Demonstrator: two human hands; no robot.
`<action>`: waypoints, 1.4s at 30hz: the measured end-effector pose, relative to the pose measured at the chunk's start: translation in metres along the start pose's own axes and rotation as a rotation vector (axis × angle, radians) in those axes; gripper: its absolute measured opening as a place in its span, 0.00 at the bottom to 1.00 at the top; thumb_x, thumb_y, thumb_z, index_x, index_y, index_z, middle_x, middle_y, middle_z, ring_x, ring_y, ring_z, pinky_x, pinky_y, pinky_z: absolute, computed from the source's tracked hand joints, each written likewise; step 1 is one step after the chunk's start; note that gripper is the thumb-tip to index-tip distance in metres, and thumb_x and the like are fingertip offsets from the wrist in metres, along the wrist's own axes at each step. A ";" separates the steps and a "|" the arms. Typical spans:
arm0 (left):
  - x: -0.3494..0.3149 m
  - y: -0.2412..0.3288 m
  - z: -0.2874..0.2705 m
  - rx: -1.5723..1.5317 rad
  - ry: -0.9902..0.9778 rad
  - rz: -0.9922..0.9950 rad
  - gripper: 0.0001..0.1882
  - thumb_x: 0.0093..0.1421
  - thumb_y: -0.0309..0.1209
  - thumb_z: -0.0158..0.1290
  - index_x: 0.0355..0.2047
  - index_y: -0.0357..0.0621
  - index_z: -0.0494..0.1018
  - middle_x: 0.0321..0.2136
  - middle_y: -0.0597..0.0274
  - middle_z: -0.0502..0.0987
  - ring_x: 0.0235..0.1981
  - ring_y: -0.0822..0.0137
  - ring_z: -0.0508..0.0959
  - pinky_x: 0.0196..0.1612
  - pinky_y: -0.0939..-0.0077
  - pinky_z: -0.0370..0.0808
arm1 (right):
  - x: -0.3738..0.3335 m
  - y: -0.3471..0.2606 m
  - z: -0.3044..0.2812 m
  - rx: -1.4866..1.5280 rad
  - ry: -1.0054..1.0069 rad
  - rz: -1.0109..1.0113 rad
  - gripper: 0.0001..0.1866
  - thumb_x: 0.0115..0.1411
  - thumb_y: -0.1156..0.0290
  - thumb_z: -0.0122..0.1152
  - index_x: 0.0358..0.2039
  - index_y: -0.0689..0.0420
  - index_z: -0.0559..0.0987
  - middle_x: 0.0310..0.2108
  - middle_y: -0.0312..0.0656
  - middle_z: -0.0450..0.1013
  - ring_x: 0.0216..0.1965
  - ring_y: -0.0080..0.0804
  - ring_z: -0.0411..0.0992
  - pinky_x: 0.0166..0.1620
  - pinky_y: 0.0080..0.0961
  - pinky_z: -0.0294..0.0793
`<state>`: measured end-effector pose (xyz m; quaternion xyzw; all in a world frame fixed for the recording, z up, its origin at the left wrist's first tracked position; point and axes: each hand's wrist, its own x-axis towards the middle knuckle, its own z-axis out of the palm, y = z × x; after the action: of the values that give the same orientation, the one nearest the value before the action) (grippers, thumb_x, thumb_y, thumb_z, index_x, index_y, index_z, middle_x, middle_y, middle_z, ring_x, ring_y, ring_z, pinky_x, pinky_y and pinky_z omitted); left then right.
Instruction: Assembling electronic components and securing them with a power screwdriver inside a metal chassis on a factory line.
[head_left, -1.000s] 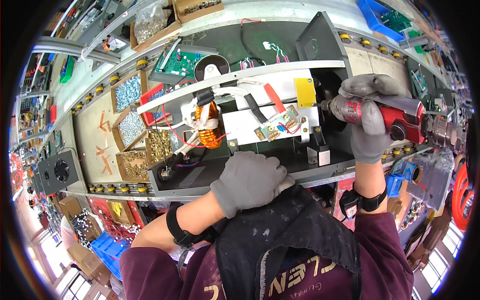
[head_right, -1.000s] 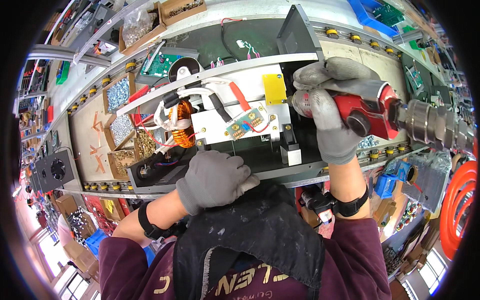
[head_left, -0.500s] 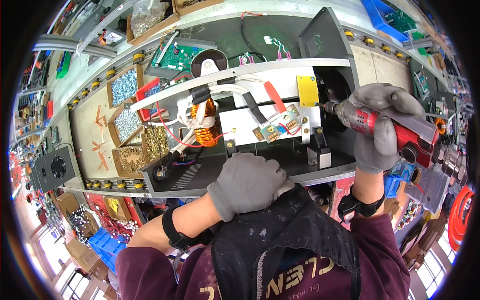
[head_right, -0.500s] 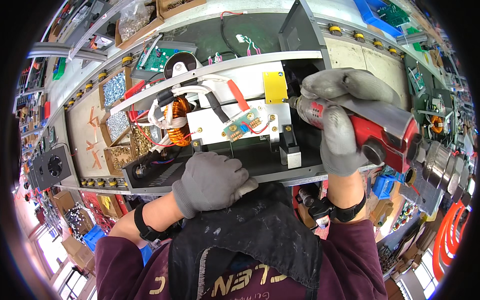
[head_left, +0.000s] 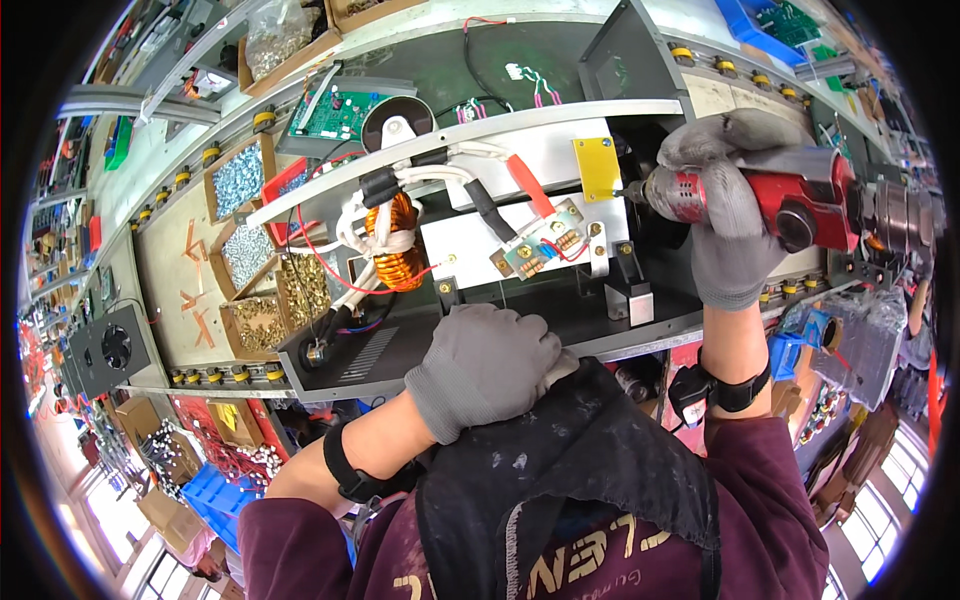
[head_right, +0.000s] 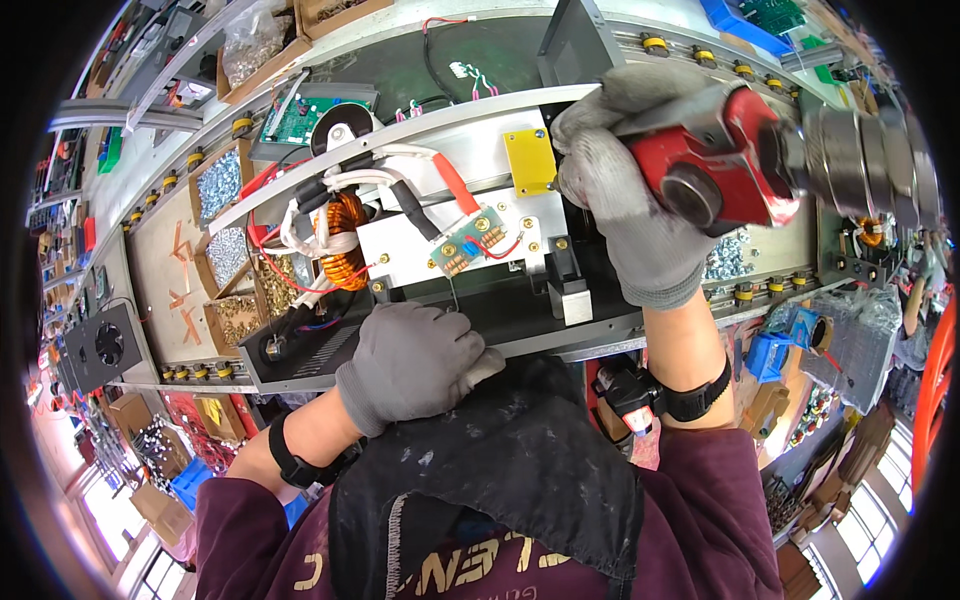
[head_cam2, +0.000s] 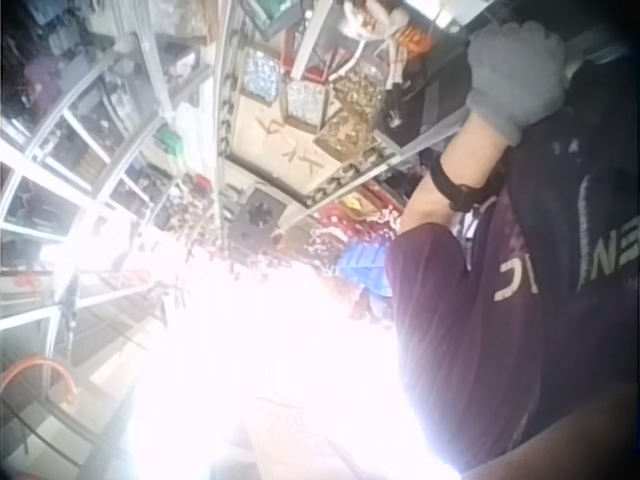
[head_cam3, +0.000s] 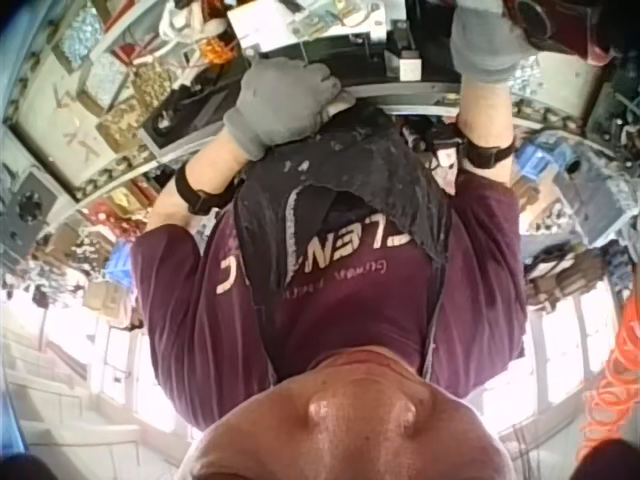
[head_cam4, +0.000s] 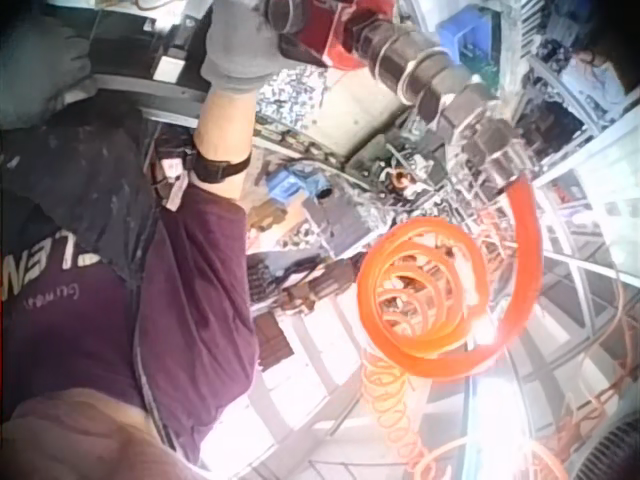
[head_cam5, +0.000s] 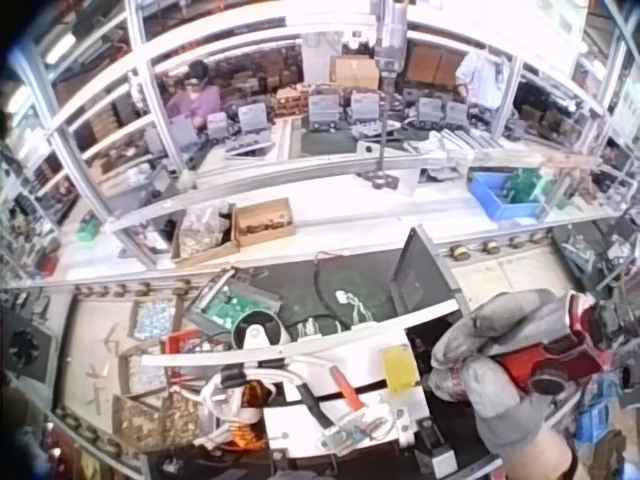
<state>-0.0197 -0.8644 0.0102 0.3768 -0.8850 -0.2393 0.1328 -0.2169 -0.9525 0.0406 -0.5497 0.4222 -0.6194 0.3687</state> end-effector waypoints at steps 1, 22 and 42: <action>-0.001 0.000 0.000 0.001 0.001 0.000 0.17 0.50 0.45 0.55 0.14 0.49 0.72 0.13 0.67 0.69 0.17 0.65 0.73 0.22 0.73 0.70 | 0.002 0.000 0.001 0.031 0.010 -0.017 0.18 0.51 0.75 0.58 0.43 0.61 0.67 0.32 0.49 0.71 0.33 0.39 0.72 0.37 0.35 0.75; 0.031 -0.024 -0.038 -1.715 0.207 -0.688 0.12 0.64 0.26 0.42 0.45 0.33 0.67 0.37 0.58 0.72 0.39 0.67 0.75 0.41 0.78 0.76 | 0.006 -0.043 -0.001 0.221 -0.315 -0.305 0.22 0.56 0.67 0.54 0.52 0.56 0.67 0.39 0.43 0.66 0.36 0.39 0.66 0.41 0.36 0.68; 0.056 -0.022 -0.014 -1.902 0.335 -0.876 0.17 0.64 0.27 0.42 0.49 0.27 0.60 0.34 0.44 0.73 0.31 0.58 0.79 0.26 0.76 0.81 | -0.008 -0.052 0.018 0.284 -0.347 -0.299 0.21 0.58 0.63 0.56 0.51 0.54 0.67 0.27 0.41 0.61 0.29 0.35 0.63 0.28 0.32 0.67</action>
<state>-0.0386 -0.9232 0.0136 0.4319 -0.0911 -0.8055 0.3954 -0.1981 -0.9280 0.0862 -0.6467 0.1755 -0.6165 0.4135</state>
